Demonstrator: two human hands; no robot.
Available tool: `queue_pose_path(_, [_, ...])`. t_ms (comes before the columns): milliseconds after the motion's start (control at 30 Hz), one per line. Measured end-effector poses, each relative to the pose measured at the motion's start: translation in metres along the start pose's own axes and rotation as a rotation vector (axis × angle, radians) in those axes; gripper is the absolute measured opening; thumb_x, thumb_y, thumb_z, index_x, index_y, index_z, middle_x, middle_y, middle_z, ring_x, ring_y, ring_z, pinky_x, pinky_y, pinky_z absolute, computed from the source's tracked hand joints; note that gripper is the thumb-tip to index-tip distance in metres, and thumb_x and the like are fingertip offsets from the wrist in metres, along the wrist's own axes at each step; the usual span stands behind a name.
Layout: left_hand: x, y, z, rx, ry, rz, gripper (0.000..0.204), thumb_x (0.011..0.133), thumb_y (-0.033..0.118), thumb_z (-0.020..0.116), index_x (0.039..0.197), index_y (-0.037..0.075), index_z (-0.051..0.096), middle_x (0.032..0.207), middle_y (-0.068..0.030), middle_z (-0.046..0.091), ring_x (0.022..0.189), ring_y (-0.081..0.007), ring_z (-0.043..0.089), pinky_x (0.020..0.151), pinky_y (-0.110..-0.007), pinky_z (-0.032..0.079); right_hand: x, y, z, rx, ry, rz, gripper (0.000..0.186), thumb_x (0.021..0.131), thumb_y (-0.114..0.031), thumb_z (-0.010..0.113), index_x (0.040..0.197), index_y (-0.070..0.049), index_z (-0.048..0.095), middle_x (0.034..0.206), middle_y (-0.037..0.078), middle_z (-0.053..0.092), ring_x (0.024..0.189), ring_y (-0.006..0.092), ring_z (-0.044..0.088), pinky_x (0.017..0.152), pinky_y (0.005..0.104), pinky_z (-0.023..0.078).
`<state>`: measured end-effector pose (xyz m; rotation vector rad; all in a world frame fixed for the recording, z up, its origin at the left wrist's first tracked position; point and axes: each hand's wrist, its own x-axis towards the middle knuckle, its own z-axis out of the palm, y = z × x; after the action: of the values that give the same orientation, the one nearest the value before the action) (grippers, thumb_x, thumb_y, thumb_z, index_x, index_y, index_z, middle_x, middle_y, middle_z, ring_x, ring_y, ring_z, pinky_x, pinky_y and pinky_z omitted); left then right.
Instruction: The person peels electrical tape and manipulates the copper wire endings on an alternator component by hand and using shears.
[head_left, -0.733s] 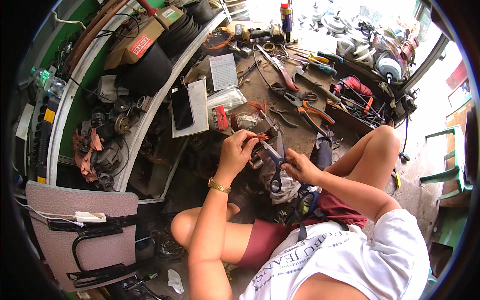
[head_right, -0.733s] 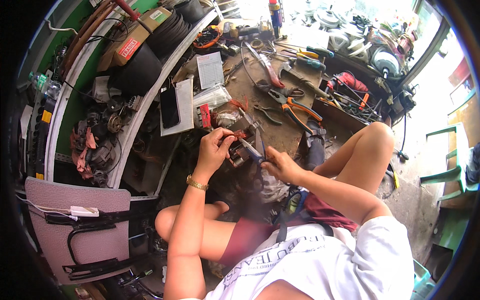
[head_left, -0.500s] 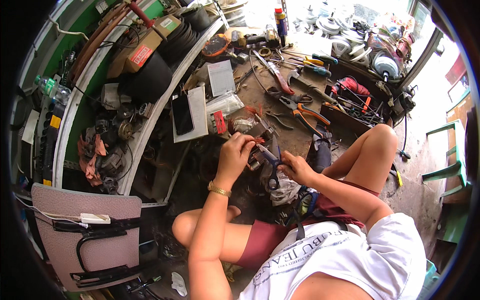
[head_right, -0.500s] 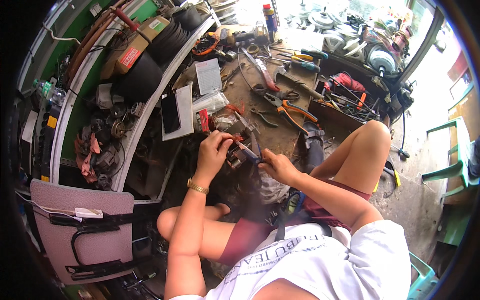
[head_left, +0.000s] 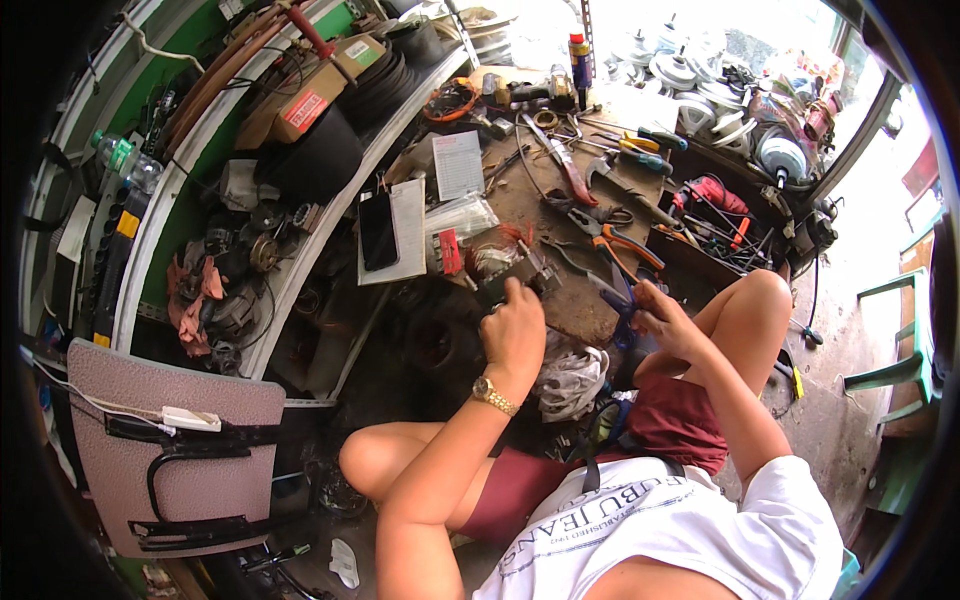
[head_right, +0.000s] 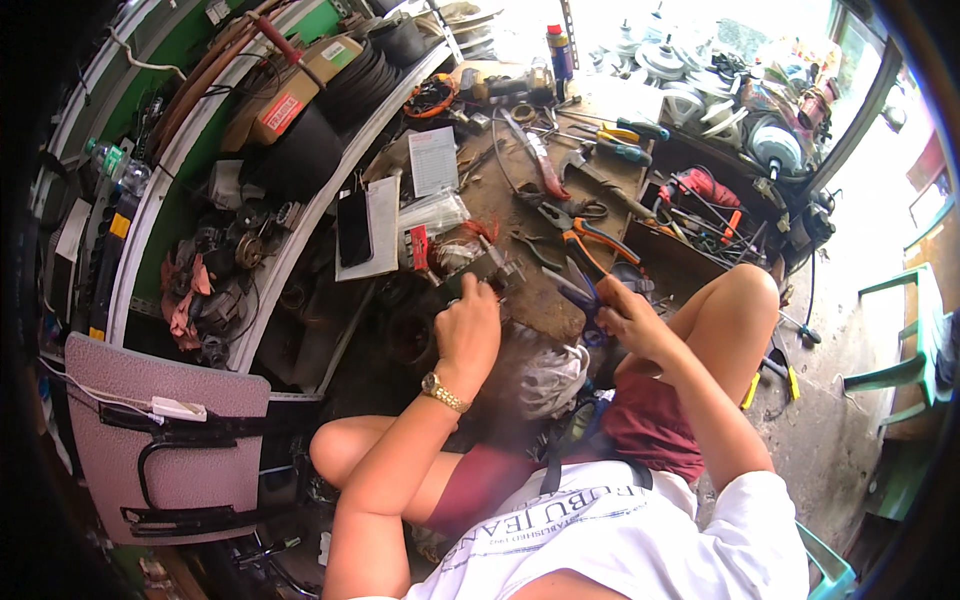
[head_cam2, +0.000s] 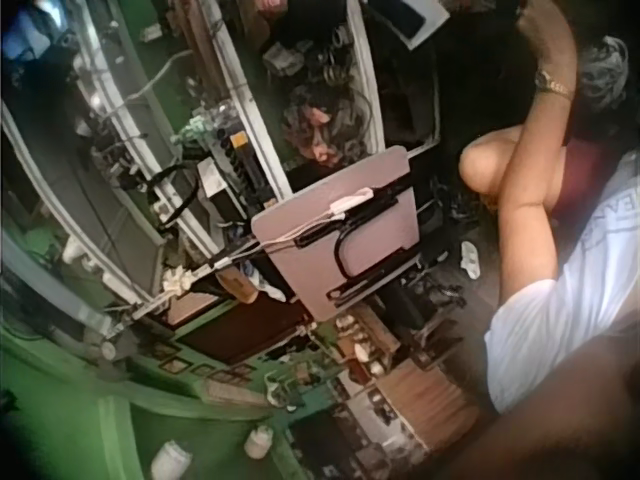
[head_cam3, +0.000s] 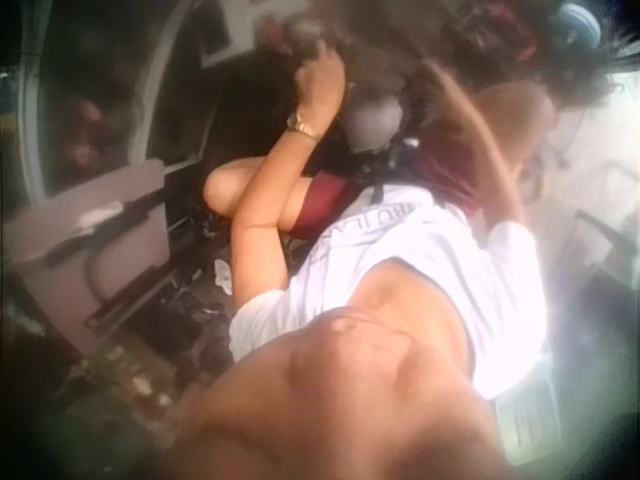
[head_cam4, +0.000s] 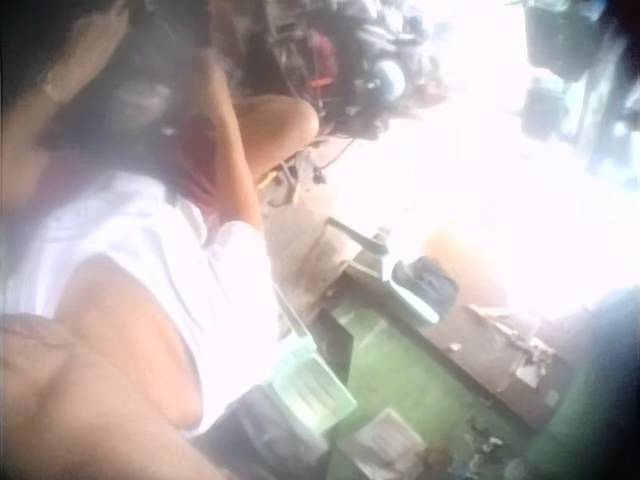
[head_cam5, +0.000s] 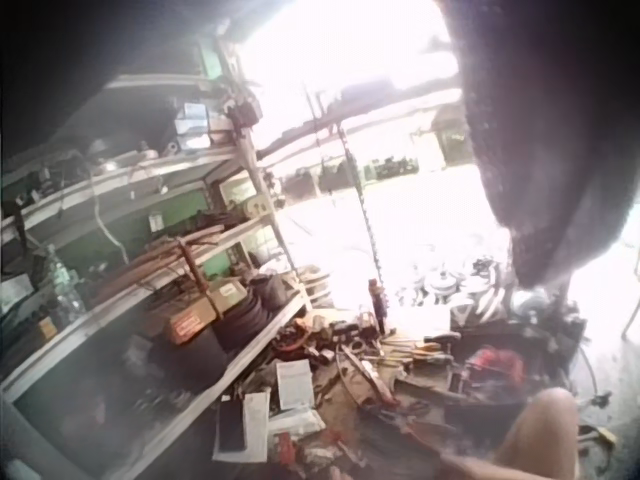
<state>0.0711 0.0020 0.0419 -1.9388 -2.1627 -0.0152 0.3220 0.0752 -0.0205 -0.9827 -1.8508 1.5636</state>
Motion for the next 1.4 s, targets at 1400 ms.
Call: queue_pose_path(1400, [-0.027,-0.054,0.028,-0.97,0.163,0.074,0.031,0.097,0.022,0.054,0.076,0.001,0.053,0.068,-0.0177,0.055,0.065,-0.0402,0.056,0.056,-0.044,0.043,0.125,-0.058,0.095,-0.922,0.252,-0.17,0.089,0.071,-0.075,0.063,0.126,-0.006,0.046,0.106,0.011,0.056,0.1,0.0301,0.06,0.079,0.0532,0.035])
